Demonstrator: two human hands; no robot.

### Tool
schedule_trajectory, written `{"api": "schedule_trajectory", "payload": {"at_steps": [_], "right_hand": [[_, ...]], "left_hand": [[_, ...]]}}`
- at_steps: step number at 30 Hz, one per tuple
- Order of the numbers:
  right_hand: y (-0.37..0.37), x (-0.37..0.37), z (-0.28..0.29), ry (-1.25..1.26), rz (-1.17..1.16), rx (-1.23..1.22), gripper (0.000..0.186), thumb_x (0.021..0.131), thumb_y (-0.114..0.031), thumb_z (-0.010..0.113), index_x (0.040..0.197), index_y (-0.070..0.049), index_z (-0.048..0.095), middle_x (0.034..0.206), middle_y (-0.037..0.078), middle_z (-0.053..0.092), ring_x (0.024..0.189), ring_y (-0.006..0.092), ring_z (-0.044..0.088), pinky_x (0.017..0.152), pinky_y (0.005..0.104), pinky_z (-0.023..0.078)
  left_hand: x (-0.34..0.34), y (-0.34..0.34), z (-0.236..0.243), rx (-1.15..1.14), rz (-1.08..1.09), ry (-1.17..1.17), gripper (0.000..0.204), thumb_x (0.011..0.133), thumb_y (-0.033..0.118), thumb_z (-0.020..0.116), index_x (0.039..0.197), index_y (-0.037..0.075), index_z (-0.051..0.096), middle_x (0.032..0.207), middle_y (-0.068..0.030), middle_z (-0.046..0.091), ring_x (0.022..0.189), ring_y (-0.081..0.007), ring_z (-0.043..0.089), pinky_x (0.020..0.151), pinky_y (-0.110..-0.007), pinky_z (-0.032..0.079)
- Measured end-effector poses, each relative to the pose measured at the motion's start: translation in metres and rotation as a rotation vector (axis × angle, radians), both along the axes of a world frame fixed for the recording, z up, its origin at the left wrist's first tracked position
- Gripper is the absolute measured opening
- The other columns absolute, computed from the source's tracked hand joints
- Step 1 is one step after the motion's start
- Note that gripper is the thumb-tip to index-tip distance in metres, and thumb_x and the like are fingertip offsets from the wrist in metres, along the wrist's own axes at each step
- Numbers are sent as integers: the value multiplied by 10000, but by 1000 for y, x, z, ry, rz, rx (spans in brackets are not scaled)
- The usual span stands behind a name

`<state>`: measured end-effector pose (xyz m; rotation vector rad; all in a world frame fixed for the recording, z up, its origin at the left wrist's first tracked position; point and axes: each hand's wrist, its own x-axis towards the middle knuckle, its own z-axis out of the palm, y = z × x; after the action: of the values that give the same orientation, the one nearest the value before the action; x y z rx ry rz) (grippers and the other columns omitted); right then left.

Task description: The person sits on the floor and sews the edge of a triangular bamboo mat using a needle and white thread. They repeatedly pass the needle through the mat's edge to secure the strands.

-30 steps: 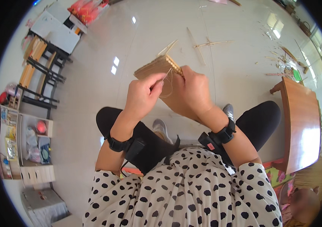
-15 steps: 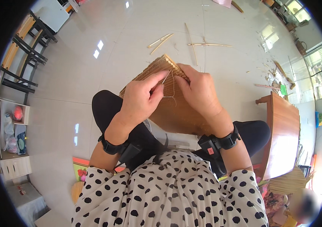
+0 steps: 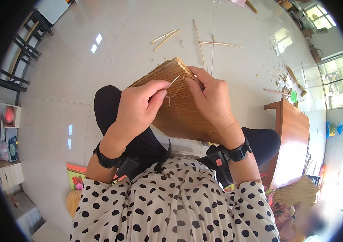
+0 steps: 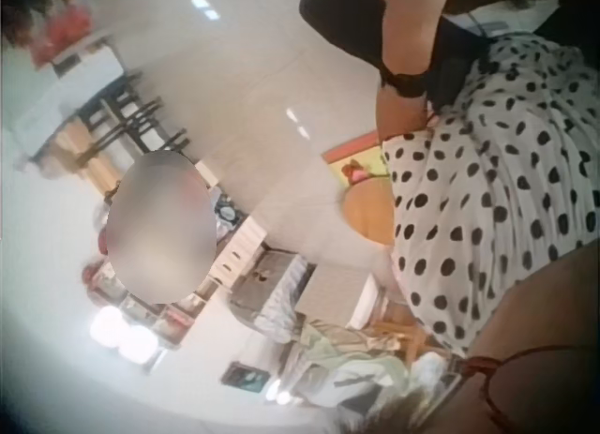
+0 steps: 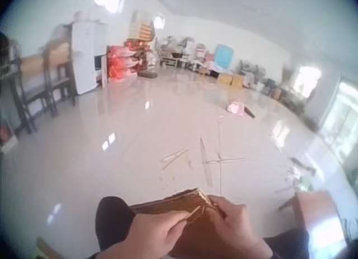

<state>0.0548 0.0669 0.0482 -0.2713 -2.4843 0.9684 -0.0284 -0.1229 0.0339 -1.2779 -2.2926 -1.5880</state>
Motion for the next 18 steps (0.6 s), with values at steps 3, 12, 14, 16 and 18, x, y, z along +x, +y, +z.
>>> {"api": "schedule_trajectory", "payload": {"at_steps": [3,12,14,16,18], "right_hand": [[-1,-1,-3,15,12,13,236,958,-129,689,1170,-27,700,722,176,649,554,239,563,588,301,497],[0,-1,-7,40,-13,-13,221,962,-147,690,1146,-26,703,729,186,650,565,264,586,592,314,504],[1,-1,-7,27,-14,-9,221,962,-152,690,1145,-29,704,741,190,657,576,282,602,596,322,509],[1,-1,-7,24,-14,-6,221,962,-154,689,1145,-32,704,750,193,662,586,298,613,600,328,513],[2,-1,-8,31,-14,-6,219,961,-153,687,1144,-35,705,756,194,666,595,314,620,603,332,516]], "left_hand": [[1,8,-4,13,23,37,110,907,92,691,1010,61,715,724,-105,686,625,-302,668,547,-390,505],[5,10,-1,19,62,81,105,892,89,693,990,64,722,722,-103,685,624,-306,666,544,-401,504],[5,12,0,17,50,92,103,892,87,691,988,63,721,718,-104,683,621,-308,664,544,-401,504],[5,13,1,5,55,86,100,893,85,690,985,63,721,714,-105,680,618,-310,663,543,-403,502],[6,14,1,-19,46,85,122,902,65,685,1017,50,724,729,-112,695,619,-288,675,556,-372,513]]}}
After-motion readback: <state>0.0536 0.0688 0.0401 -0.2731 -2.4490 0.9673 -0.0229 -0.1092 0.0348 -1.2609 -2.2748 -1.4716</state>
